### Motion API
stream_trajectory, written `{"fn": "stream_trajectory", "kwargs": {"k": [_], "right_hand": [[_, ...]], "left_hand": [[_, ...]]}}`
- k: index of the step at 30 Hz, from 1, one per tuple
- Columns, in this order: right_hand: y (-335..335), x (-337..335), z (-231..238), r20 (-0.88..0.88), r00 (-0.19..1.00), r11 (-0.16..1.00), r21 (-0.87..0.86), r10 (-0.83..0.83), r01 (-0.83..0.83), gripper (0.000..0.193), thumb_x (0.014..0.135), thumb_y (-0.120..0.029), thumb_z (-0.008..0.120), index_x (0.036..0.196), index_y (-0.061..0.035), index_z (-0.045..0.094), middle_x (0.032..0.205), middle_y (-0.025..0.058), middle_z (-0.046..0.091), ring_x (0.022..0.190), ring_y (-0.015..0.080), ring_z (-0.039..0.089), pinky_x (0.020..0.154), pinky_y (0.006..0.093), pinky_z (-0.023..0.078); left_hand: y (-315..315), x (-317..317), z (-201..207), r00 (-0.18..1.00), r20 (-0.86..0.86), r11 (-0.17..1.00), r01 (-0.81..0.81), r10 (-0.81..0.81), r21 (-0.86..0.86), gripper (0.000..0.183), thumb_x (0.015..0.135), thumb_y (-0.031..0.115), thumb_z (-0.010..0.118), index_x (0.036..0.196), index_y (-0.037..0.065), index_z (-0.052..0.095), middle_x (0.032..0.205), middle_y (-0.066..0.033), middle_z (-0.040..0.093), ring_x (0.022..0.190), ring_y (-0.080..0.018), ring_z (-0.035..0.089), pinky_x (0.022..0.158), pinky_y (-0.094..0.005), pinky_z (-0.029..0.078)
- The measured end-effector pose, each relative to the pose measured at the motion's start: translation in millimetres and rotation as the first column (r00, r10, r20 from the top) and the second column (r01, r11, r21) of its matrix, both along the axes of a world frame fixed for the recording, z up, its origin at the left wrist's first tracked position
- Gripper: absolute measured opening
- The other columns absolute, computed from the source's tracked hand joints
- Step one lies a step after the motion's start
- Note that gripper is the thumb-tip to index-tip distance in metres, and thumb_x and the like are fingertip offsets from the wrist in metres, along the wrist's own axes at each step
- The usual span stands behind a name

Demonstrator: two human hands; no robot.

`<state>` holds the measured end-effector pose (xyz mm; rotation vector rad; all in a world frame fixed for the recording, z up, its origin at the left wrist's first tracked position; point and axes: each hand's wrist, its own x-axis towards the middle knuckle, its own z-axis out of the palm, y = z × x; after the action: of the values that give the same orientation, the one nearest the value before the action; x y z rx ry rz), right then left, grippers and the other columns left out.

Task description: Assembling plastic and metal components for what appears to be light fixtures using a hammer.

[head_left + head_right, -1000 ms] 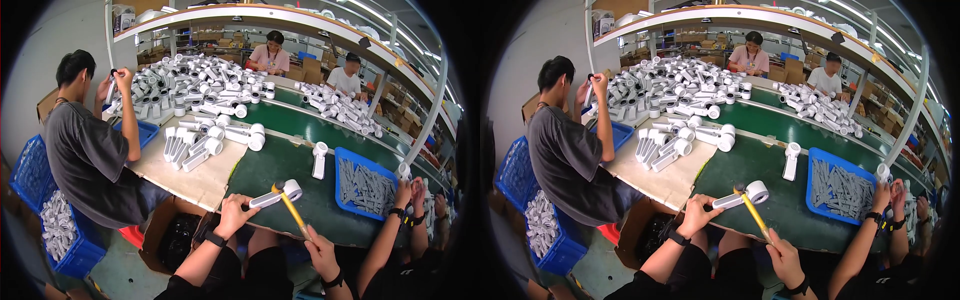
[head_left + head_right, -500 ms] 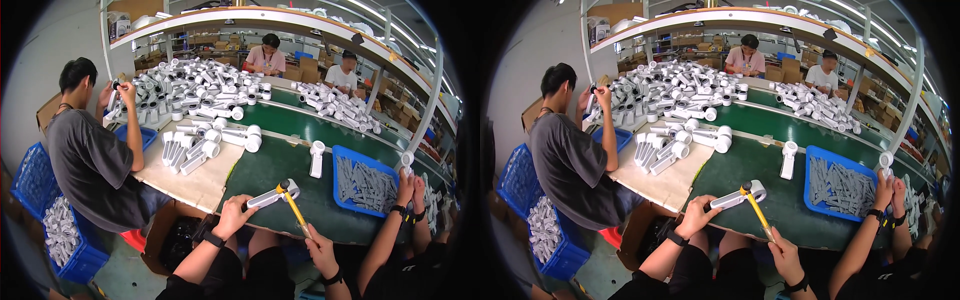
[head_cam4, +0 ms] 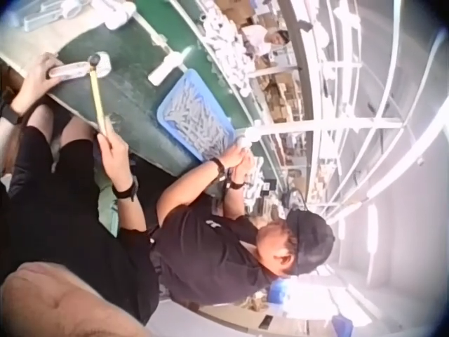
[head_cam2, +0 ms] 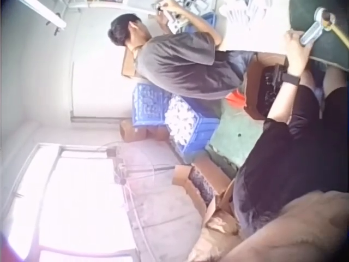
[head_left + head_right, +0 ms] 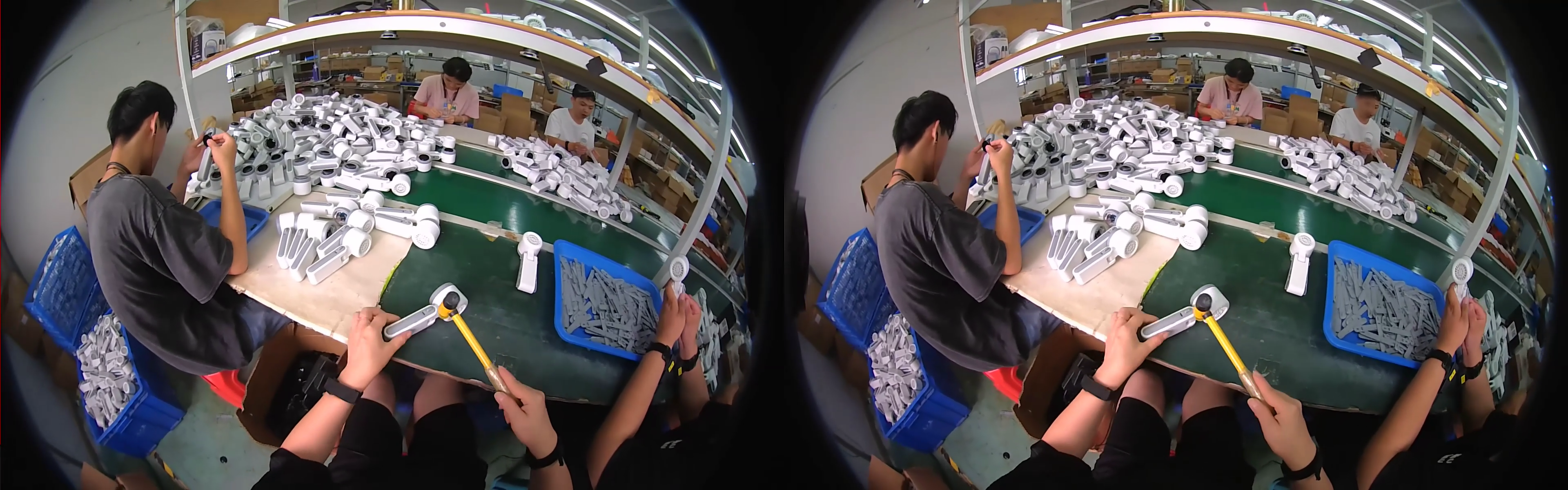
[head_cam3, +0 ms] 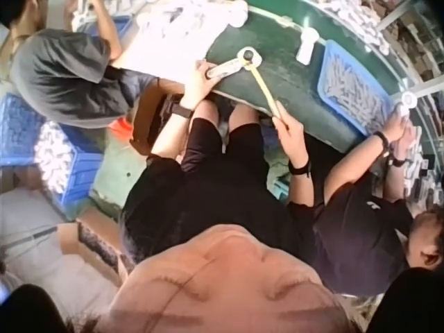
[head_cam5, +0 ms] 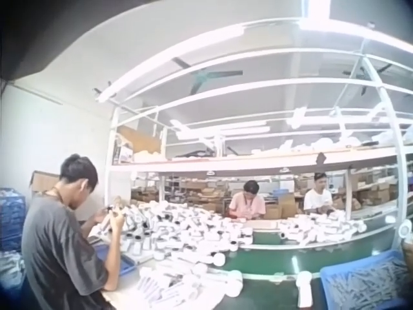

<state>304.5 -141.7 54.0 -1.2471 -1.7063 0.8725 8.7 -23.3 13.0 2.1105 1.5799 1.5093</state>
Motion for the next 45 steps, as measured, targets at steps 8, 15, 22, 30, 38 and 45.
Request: {"fn": "stream_trajectory", "kwargs": {"k": [8,15,22,30,38,45], "right_hand": [[14,-28,-1,0.299,0.954,0.97,0.223,0.024,-0.094,0.048,0.091,0.0,0.062,0.138,-0.0027,0.055,0.076,0.0091,0.056,0.064,0.0159,0.053,0.062,0.028,0.045],[12,-32,-2,0.193,0.981,0.979,0.193,0.027,-0.065,0.047,0.091,-0.001,0.062,0.137,0.0013,0.053,0.08,0.013,0.057,0.068,0.0202,0.054,0.067,0.0291,0.045],[4,-43,14,0.203,0.976,0.976,0.184,0.075,-0.113,0.046,0.091,-0.002,0.062,0.137,0.0009,0.054,0.082,0.014,0.059,0.071,0.0211,0.057,0.069,0.0294,0.046],[3,-50,5,0.233,0.962,0.968,0.169,0.144,-0.186,0.044,0.09,-0.002,0.064,0.134,0.0026,0.055,0.095,0.0191,0.066,0.081,0.028,0.064,0.077,0.0319,0.05],[15,-22,0,0.223,0.974,0.98,0.197,-0.039,-0.006,0.047,0.091,-0.003,0.064,0.137,-0.0021,0.055,0.083,0.0161,0.062,0.071,0.0302,0.06,0.069,0.0348,0.048],[17,-19,-3,0.193,0.98,0.974,0.228,-0.049,0.003,0.044,0.092,-0.003,0.062,0.135,0.0027,0.054,0.087,0.0157,0.064,0.073,0.0208,0.06,0.071,0.0298,0.048]], "left_hand": [[13,-3,-12,0.969,0.216,0.979,0.15,-0.119,-0.136,0.024,0.075,0.014,0.082,0.092,0.001,0.071,0.085,-0.0146,0.066,0.084,-0.0306,0.062,0.079,-0.0379,0.049],[12,-3,-13,0.965,0.239,0.979,0.147,-0.111,-0.139,0.024,0.074,0.014,0.082,0.091,0.001,0.071,0.082,-0.0132,0.065,0.081,-0.0282,0.062,0.077,-0.0362,0.048],[14,-2,-21,0.978,0.196,0.987,0.098,-0.072,-0.129,0.028,0.073,0.018,0.084,0.092,0.001,0.072,0.085,-0.0144,0.067,0.083,-0.0295,0.064,0.078,-0.0374,0.05],[17,-4,-27,0.982,0.186,0.989,0.061,-0.035,-0.135,0.035,0.072,0.022,0.086,0.094,0.001,0.071,0.085,-0.0151,0.067,0.084,-0.0319,0.064,0.077,-0.0383,0.051],[12,-3,-16,0.983,0.166,0.984,0.102,-0.077,-0.145,0.029,0.073,0.019,0.084,0.093,0.001,0.071,0.085,-0.0137,0.067,0.083,-0.0296,0.064,0.076,-0.0372,0.05],[17,-2,0,0.989,0.084,0.979,0.132,-0.12,-0.154,0.027,0.077,0.019,0.081,0.094,0.002,0.07,0.087,-0.0152,0.068,0.084,-0.0318,0.065,0.077,-0.0386,0.051]]}}
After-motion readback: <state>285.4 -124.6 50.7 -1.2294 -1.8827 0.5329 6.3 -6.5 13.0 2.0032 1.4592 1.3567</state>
